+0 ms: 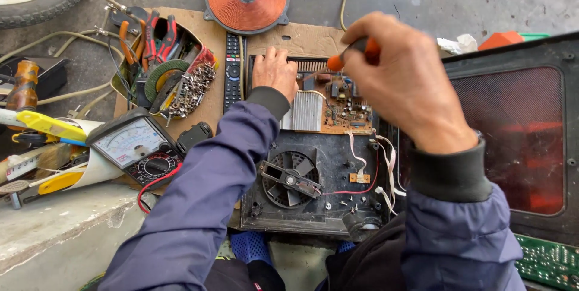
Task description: Disassembling an induction cooktop and testing the internal circuit board using a multimeter
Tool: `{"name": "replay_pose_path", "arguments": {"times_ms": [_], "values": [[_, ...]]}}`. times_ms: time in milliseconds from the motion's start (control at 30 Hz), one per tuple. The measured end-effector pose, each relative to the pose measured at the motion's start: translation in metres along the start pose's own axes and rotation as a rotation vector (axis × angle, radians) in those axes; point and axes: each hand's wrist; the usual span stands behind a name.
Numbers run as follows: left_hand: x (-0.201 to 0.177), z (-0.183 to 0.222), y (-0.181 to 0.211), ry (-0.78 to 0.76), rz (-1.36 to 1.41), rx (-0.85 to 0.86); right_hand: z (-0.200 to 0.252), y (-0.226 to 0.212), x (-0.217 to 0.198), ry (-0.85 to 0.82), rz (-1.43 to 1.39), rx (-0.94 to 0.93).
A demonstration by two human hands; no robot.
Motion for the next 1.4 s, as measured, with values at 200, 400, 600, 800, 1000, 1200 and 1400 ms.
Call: {"name": "replay_pose_path", "arguments": {"times_ms": [200, 400, 600, 800, 1000, 1200, 1400], "values": [[-0.055, 0.033, 0.017, 0.234, 0.163, -0.072, 0.019, 0.057, -0.019, 0.270, 0.035, 0.048], [-0.100, 0.135, 0.123, -0.012, 0.410, -0.181, 0.034, 0.078, -0.034, 0.436, 0.064, 0.033], [-0.059, 0.201, 0.155, -0.082, 0.469, -0.074, 0.041, 0.079, -0.049, 0.523, 0.047, 0.157], [-0.065, 0.195, 0.158, -0.118, 0.409, -0.038, 0.050, 0.092, -0.055, 0.358, 0.082, 0.397], [-0.061, 0.188, 0.162, -0.298, 0.418, -0.181, 0.050, 0.108, -0.034, 0.212, 0.073, 0.466], [-0.061, 0.186, 0.165, -0.298, 0.453, -0.264, 0.050, 0.110, -0.026, 0.141, 0.041, 0.485], [-0.038, 0.197, 0.149, -0.362, 0.487, -0.244, 0.042, 0.101, -0.033, -0.056, -0.072, 0.652]]}}
Point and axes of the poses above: each hand's wrist, its own z-axis away from the middle knuckle, its own x-axis out of the palm, y = z × x, and after that the axes turned 3 degrees about z, right-handed
